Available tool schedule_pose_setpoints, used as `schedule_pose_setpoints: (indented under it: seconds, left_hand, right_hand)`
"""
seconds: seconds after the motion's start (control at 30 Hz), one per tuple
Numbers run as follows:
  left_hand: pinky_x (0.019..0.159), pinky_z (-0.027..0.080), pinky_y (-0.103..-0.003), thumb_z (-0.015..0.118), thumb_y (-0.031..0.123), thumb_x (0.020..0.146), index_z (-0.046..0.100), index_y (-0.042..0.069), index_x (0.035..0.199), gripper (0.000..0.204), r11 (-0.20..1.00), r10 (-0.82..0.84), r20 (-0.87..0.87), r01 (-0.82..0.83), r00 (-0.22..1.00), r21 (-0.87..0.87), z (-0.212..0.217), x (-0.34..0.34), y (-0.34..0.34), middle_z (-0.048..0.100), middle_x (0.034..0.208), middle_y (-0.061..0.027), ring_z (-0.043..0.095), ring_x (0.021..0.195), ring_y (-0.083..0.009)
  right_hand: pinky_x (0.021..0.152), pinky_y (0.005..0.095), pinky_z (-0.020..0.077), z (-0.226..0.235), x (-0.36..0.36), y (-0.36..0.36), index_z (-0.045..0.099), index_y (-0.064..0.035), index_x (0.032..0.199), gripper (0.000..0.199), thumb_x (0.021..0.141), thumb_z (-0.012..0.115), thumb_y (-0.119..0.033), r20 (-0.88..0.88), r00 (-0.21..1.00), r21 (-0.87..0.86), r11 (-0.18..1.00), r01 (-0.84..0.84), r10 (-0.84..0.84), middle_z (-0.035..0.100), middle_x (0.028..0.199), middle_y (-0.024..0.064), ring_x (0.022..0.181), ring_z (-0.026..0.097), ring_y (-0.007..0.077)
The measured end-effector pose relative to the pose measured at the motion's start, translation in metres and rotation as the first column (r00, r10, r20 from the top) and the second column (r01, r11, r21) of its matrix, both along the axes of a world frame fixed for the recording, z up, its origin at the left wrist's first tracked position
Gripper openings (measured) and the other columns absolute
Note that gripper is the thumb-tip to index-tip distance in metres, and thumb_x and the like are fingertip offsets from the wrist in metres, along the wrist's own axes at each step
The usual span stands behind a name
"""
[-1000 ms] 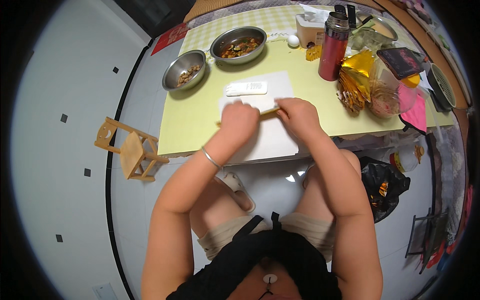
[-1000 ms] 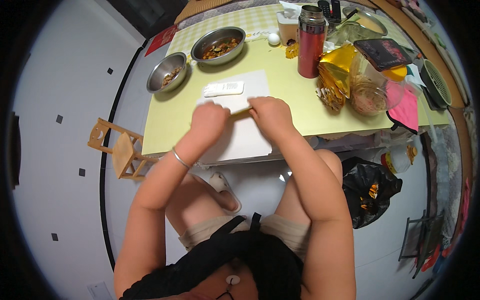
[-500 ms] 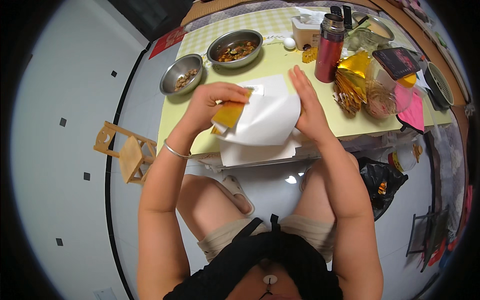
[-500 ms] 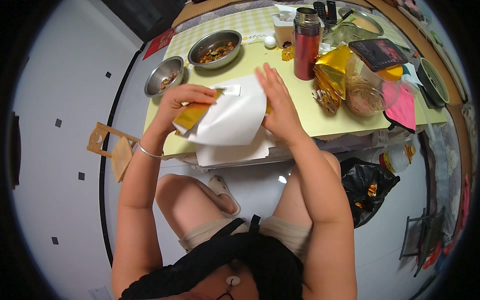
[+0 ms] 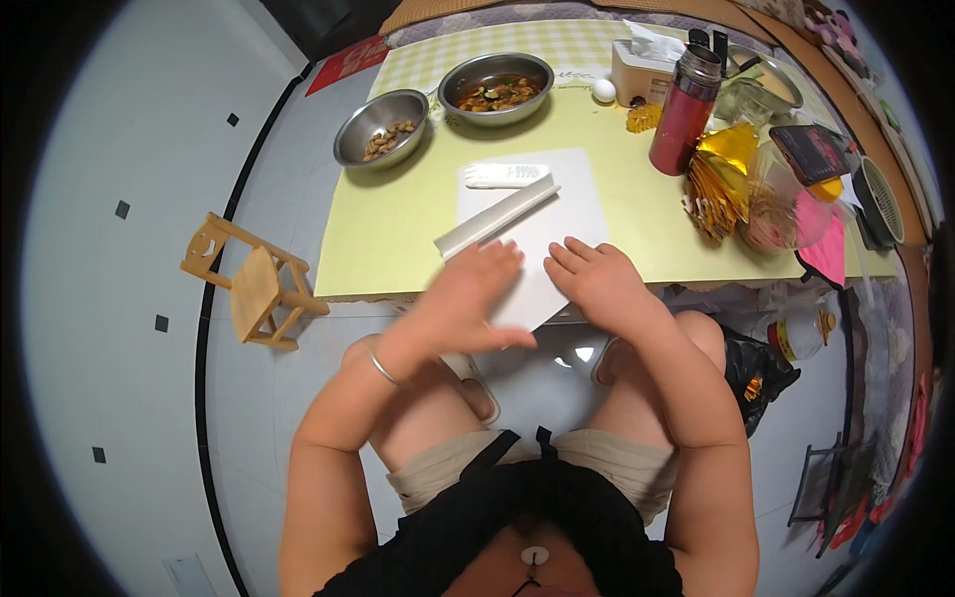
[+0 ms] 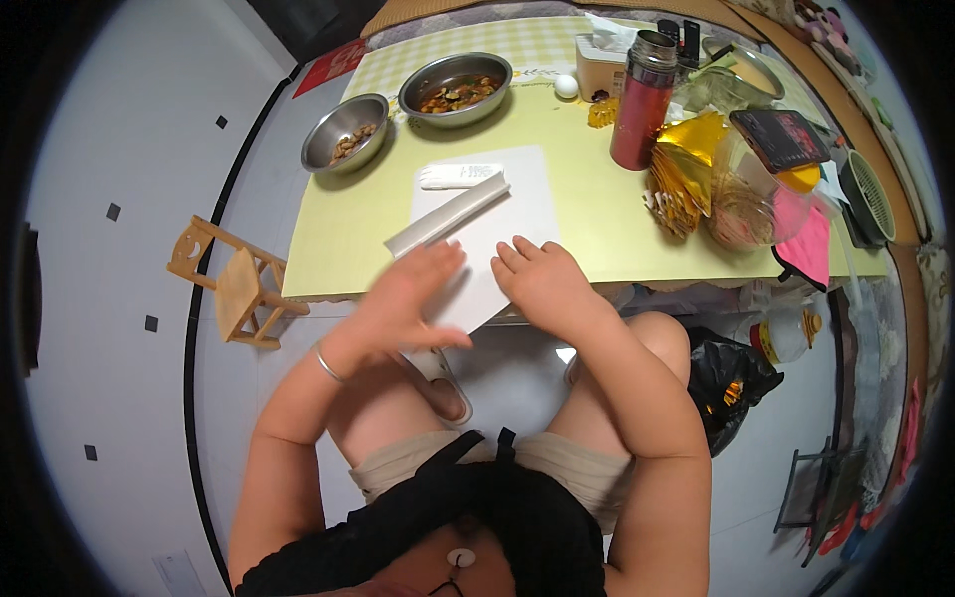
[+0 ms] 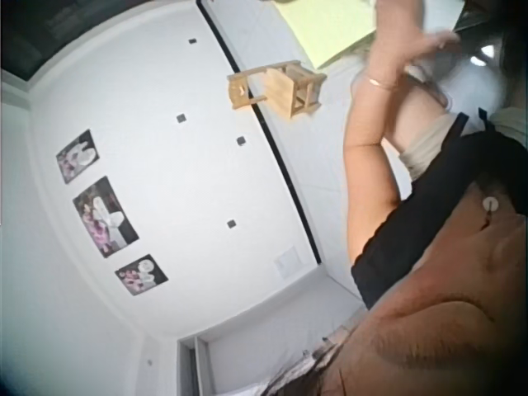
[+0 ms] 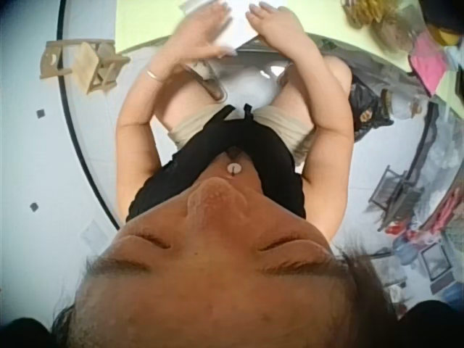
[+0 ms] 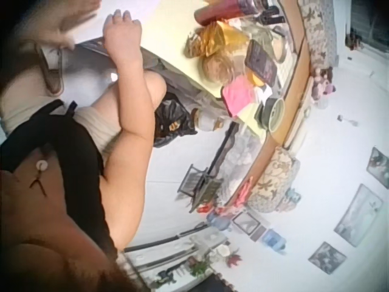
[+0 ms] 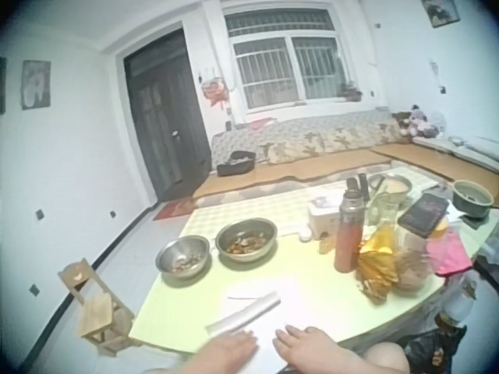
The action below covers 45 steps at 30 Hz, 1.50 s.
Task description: The person sits on the floor and repeatedly folds small, gold-colored sheets of paper into smaller rectangular shapes. They use a white rectangular board as a guide to ensure straight folds, pressing down on the creases with their fingers. The folded items are stacked on the table to the right.
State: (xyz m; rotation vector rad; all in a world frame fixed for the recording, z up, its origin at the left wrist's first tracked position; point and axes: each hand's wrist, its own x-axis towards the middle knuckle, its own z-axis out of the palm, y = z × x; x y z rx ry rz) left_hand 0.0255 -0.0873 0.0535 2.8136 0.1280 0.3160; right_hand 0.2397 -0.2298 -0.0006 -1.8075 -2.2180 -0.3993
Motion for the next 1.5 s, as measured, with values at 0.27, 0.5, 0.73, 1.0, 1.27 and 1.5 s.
schedule_pose_setpoints:
  seconds: [0.27,0.5,0.73,1.0,1.27,1.5]
  left_hand:
    - [0.108,0.044,-0.051,0.074,0.012,0.074,0.070,0.002,0.111,0.039,0.979,0.192,0.156,-0.201,0.969,0.044,-0.046,-0.031,-0.027,0.062,0.131,-0.0229,0.054,0.131,-0.0425]
    - [0.115,0.026,-0.053,0.074,0.019,0.082,0.073,0.010,0.087,0.010,0.982,0.176,0.081,-0.169,0.981,-0.085,-0.011,-0.035,0.005,0.037,0.161,-0.0194,0.028,0.149,-0.0447]
    - [0.104,0.041,-0.042,0.071,0.018,0.089,0.071,0.003,0.087,0.015,0.931,0.158,0.057,-0.129,0.986,-0.341,-0.022,-0.031,0.028,0.063,0.133,-0.0147,0.054,0.126,-0.0339]
    - [0.081,0.049,-0.043,0.074,0.014,0.083,0.068,0.001,0.074,0.017,0.804,0.548,0.143,-0.471,0.824,-0.365,-0.049,-0.011,0.036,0.067,0.091,-0.0131,0.060,0.089,-0.0327]
    - [0.092,0.049,-0.047,0.079,0.025,0.081,0.066,0.001,0.111,0.040,0.891,0.394,0.399,-0.450,0.828,0.054,-0.045,-0.002,0.025,0.067,0.112,-0.0178,0.062,0.104,-0.0369]
    - [0.116,0.034,-0.053,0.069,0.057,0.085,0.049,-0.004,0.142,0.086,0.976,0.154,0.086,-0.165,0.984,0.145,-0.055,-0.006,-0.008,0.045,0.152,-0.0241,0.042,0.142,-0.0409]
  right_hand:
    - [0.094,0.0422,0.0481,0.024,-0.021,-0.005,0.070,-0.0099,0.111,0.030,0.081,0.068,-0.015,-0.087,0.996,-0.184,0.982,-0.048,0.033,0.064,0.132,0.0100,0.128,0.057,0.0308]
    - [0.121,0.0540,0.0254,0.039,0.007,0.004,0.077,-0.0095,0.082,0.014,0.081,0.075,-0.023,-0.437,0.895,-0.130,0.978,-0.165,0.093,0.045,0.155,0.0176,0.149,0.032,0.0378]
    - [0.101,0.0478,0.0433,0.023,0.016,0.020,0.076,-0.0048,0.090,0.021,0.086,0.074,-0.025,-0.653,0.758,-0.138,0.984,-0.111,-0.006,0.064,0.131,0.0168,0.120,0.057,0.0352]
    - [0.080,0.0421,0.0523,0.005,0.003,0.043,0.069,-0.0026,0.084,0.020,0.084,0.074,-0.022,-0.641,0.684,-0.149,0.930,0.335,-0.349,0.064,0.088,0.0122,0.089,0.062,0.0323]
    - [0.077,0.0428,0.0537,0.000,-0.008,0.052,0.069,-0.0032,0.082,0.015,0.083,0.072,-0.018,-0.557,0.711,-0.095,0.884,0.458,-0.429,0.063,0.089,0.0125,0.089,0.062,0.0314]
    - [0.074,0.0438,0.0508,-0.008,-0.006,0.052,0.063,-0.0015,0.079,0.018,0.083,0.072,-0.017,-0.577,0.718,-0.031,0.889,0.457,-0.389,0.060,0.084,0.0135,0.085,0.061,0.0334]
